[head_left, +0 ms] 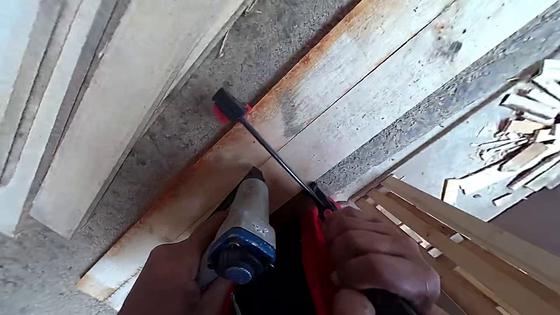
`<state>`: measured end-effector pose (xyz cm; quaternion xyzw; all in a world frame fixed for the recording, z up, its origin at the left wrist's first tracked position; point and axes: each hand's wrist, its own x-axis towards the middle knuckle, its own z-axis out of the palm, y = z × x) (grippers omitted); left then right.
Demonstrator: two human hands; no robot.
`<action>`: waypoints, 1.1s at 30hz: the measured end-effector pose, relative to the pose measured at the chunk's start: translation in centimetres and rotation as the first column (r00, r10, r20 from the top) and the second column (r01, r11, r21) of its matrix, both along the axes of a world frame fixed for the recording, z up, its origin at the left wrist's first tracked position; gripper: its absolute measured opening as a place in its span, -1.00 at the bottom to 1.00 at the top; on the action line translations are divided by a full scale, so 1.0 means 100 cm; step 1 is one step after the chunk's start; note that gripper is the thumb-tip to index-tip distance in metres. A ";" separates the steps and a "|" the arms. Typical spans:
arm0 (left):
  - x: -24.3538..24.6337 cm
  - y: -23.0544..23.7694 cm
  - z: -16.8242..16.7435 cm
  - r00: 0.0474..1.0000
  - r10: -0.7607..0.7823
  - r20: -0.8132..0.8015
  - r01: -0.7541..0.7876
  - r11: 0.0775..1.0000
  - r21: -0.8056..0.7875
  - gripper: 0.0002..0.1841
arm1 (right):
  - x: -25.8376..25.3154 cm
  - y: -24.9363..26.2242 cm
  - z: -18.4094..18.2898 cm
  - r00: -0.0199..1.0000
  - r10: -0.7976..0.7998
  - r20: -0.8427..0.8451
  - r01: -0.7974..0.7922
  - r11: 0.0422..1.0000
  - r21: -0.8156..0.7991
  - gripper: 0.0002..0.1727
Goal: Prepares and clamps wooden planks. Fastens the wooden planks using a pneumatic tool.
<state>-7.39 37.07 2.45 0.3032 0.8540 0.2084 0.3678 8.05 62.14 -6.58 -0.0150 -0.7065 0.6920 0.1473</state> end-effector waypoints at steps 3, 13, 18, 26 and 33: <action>-0.005 0.018 -0.005 0.999 -0.025 0.041 0.026 0.999 -0.038 -0.57 | 0.004 -0.002 -0.008 1.000 -0.020 -0.010 0.020 1.000 0.008 -0.39; -0.006 0.028 -0.004 1.000 0.005 0.030 -0.002 0.996 -0.086 -0.59 | 0.008 0.001 -0.012 0.999 0.031 -0.027 -0.031 0.999 0.032 -0.41; 0.002 0.005 -0.004 0.998 0.028 0.049 -0.024 0.995 -0.092 -0.51 | 0.007 0.001 -0.013 0.999 0.035 -0.031 -0.034 0.999 0.031 -0.42; 0.019 -0.031 -0.001 0.992 0.117 0.055 -0.108 0.983 -0.147 -0.52 | -0.006 0.006 0.008 0.994 0.084 0.068 -0.086 0.996 0.031 -0.44; 0.033 -0.076 -0.003 0.982 0.180 0.066 -0.168 0.974 -0.151 -0.45 | 0.009 0.007 0.019 0.997 0.049 0.062 -0.058 0.986 0.156 -0.62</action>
